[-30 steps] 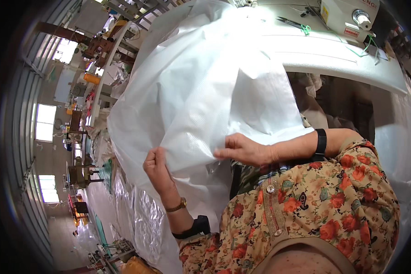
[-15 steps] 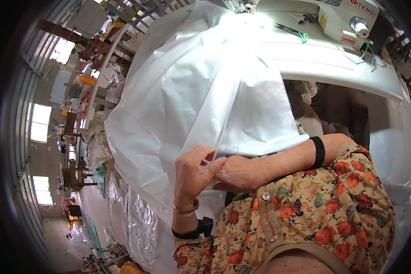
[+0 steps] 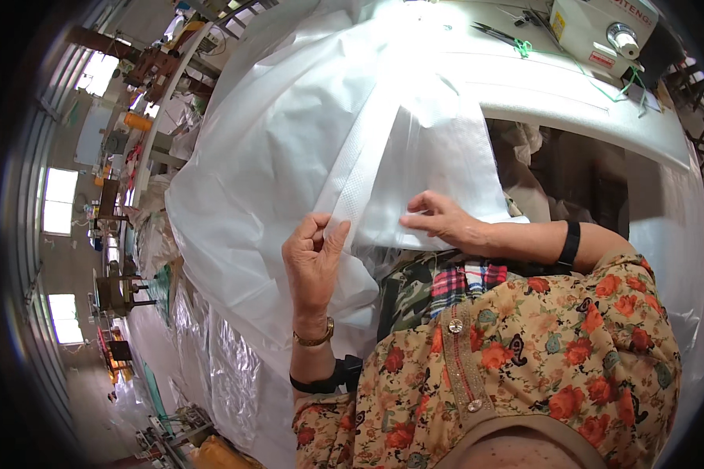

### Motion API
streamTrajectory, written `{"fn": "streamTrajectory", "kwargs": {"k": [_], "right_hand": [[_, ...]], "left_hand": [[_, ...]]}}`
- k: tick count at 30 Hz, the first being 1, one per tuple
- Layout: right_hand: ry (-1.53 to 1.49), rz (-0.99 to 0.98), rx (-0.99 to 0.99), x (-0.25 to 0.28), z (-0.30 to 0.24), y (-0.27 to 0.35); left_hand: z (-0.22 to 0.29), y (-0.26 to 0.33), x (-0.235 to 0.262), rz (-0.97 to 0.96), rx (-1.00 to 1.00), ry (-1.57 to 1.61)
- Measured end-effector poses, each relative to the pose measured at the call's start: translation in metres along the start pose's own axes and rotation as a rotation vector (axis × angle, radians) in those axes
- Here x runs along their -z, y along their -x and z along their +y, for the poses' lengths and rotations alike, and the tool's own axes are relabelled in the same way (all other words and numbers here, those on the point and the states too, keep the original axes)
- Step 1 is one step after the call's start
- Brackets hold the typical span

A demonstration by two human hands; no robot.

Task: Sewing large white fabric using an industrial sewing machine.

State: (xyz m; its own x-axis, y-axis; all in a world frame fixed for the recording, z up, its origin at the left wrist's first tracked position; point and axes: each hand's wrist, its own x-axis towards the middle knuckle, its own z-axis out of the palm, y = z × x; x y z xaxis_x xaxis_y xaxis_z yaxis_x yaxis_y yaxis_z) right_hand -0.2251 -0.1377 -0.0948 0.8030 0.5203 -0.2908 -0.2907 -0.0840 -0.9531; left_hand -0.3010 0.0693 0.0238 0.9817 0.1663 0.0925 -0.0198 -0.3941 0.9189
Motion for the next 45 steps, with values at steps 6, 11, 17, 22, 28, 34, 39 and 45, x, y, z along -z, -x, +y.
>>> {"fn": "streamTrajectory", "kwargs": {"k": [6,11,17,22,28,34,39,45], "right_hand": [[0.019,-0.213,-0.012,-0.014,-0.011,-0.008],[-0.046,-0.299,0.221,-0.009,-0.056,0.036],[0.409,-0.089,0.682,-0.004,-0.097,0.067],[1.166,-0.346,0.515,-0.003,-0.085,0.062],[1.128,-0.324,0.703,-0.016,-0.081,0.062],[1.155,-0.476,0.867,-0.018,-0.075,0.062],[0.976,-0.439,1.201,-0.002,-0.078,0.056],[0.41,0.682,0.711,0.075,-0.046,0.032]], "left_hand": [[0.014,-0.009,-0.009,0.055,-0.124,-0.163],[0.022,-0.009,-0.002,0.035,-0.038,0.026],[0.013,0.003,-0.025,-0.205,0.181,0.297],[-0.007,0.014,-0.049,-0.287,0.211,0.318],[-0.007,0.017,-0.049,-0.306,0.219,0.296],[-0.001,0.019,-0.054,-0.25,0.314,0.511],[-0.002,0.014,-0.057,-0.209,0.201,0.346],[-0.011,0.014,-0.046,-0.112,0.207,0.434]]}}
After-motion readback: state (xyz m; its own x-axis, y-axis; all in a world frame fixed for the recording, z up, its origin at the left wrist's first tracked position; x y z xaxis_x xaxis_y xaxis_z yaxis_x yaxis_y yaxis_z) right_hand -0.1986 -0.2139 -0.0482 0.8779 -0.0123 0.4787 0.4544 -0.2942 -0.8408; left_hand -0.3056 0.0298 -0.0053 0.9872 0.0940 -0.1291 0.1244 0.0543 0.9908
